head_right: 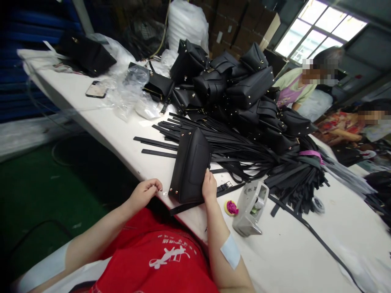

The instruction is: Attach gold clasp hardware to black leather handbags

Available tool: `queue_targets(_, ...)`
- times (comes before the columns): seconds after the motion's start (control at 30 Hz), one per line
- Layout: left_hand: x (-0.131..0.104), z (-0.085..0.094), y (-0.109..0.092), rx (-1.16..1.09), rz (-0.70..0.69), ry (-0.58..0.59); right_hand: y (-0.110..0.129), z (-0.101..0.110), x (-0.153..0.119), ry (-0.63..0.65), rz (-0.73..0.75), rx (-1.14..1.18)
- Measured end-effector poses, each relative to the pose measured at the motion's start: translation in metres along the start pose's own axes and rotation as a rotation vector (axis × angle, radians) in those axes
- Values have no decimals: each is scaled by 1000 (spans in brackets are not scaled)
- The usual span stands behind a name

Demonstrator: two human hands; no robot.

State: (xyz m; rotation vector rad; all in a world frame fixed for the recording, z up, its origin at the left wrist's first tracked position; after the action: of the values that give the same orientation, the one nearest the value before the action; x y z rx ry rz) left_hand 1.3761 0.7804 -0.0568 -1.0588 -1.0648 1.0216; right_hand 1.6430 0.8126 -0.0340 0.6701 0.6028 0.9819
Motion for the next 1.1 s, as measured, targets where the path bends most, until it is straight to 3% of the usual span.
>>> queue_targets(0.13, -9, -13, -7, 77, -37, 26, 1, 0, -1, 8, 11, -2)
queue_targets(0.4, -13, -25, -33, 438, -445, -25, 2, 1, -2, -1, 15, 0)
queue_targets(0.6, -16, -28, -36, 573, -566, 23, 2, 1, -2, 7, 2, 17)
queue_targets(0.73, -14, -30, -29, 535, -501, 54, 1, 0, -2, 4, 6, 4)
queue_targets(0.9, 4, -4, -7, 109, -88, -163, -1, 0, -1, -5, -6, 9)
queue_targets(0.97, 17, 5, -3, -48, 14, -213, -2, 0, -1, -12, -2, 19)
queue_targets(1.1, 58, 19, -10, -263, 63, -214, 0, -2, -1, 8, 17, 29)
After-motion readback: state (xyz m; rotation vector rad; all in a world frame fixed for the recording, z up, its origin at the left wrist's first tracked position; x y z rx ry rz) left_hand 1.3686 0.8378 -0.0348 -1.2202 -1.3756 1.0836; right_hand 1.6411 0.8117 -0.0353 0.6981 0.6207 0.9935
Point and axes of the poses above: each hand's wrist, its own x-axis towards the middle knuckle, its own z-axis out of the back of the hand, y = z × x, the point moved 6 cm from there along x, towards the middle knuckle, and after that the axes turned 13 degrees about -z, right-handed, at the moved point
